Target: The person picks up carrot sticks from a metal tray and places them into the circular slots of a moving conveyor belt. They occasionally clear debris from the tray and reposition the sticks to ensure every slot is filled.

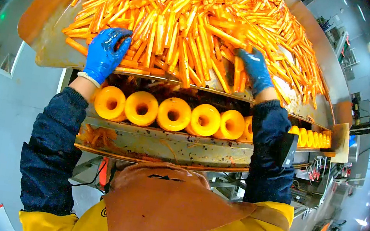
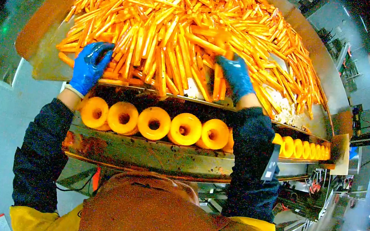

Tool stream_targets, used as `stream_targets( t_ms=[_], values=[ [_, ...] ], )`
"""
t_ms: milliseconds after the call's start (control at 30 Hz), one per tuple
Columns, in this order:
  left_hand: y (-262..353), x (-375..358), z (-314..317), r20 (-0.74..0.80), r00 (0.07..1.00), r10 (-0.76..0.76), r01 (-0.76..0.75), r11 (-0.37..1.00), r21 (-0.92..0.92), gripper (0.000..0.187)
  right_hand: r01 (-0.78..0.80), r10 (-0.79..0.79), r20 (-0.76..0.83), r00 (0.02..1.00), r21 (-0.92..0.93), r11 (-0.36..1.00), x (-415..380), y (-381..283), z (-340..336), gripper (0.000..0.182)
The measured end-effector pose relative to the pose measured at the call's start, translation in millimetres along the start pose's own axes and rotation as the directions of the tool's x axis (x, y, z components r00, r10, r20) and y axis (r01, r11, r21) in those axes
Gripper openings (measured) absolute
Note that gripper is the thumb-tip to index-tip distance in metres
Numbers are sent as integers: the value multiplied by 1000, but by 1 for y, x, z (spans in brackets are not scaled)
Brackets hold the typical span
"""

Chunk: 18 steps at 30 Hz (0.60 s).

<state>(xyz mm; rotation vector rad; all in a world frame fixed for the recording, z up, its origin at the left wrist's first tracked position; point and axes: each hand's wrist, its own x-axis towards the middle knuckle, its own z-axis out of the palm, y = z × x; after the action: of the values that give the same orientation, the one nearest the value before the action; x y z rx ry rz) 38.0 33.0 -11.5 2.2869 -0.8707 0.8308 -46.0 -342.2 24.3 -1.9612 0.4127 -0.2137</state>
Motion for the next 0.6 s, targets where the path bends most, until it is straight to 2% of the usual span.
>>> stream_targets(
  t_ms=[67,100,133,233,300,333,367,400,467,533,600],
  values=[
    [-2,1,2,8,1000,-13,13,1000,-23,16,-15,39,-83,996,266,964,-6,10,-16,28],
    [-2,1,2,0,1000,-3,3,1000,-5,15,85,-40,-139,989,337,938,-14,12,-20,32],
    [-2,1,2,5,1000,-6,6,1000,-7,15,113,-65,-154,986,327,938,-22,13,-25,33],
    [-3,0,3,-7,1000,12,-12,1000,-4,16,117,-23,-169,985,572,812,-78,-3,-7,34],
    [-3,0,3,-13,1000,8,-8,1000,-14,15,123,-18,-167,986,645,754,-116,-12,20,28],
    [-2,-1,3,-21,1000,7,-7,1000,-24,15,115,-67,-98,993,648,753,-122,13,29,28],
    [-4,-1,4,-16,1000,7,-7,1000,-12,15,102,-72,-76,995,543,833,-134,16,43,29],
    [-4,-1,4,-12,1000,7,-7,1000,-10,15,-70,68,19,997,365,928,-141,24,52,26],
    [-6,-1,4,-6,1000,12,-12,1000,-4,15,30,-25,-20,999,286,958,-148,32,60,25],
    [-3,1,2,-9,1000,24,-24,1000,8,15,-17,62,-96,993,417,909,-152,22,57,24],
    [-1,0,1,-9,999,35,-35,999,14,15,68,-1,-145,989,455,888,-157,8,57,26]
  ],
)
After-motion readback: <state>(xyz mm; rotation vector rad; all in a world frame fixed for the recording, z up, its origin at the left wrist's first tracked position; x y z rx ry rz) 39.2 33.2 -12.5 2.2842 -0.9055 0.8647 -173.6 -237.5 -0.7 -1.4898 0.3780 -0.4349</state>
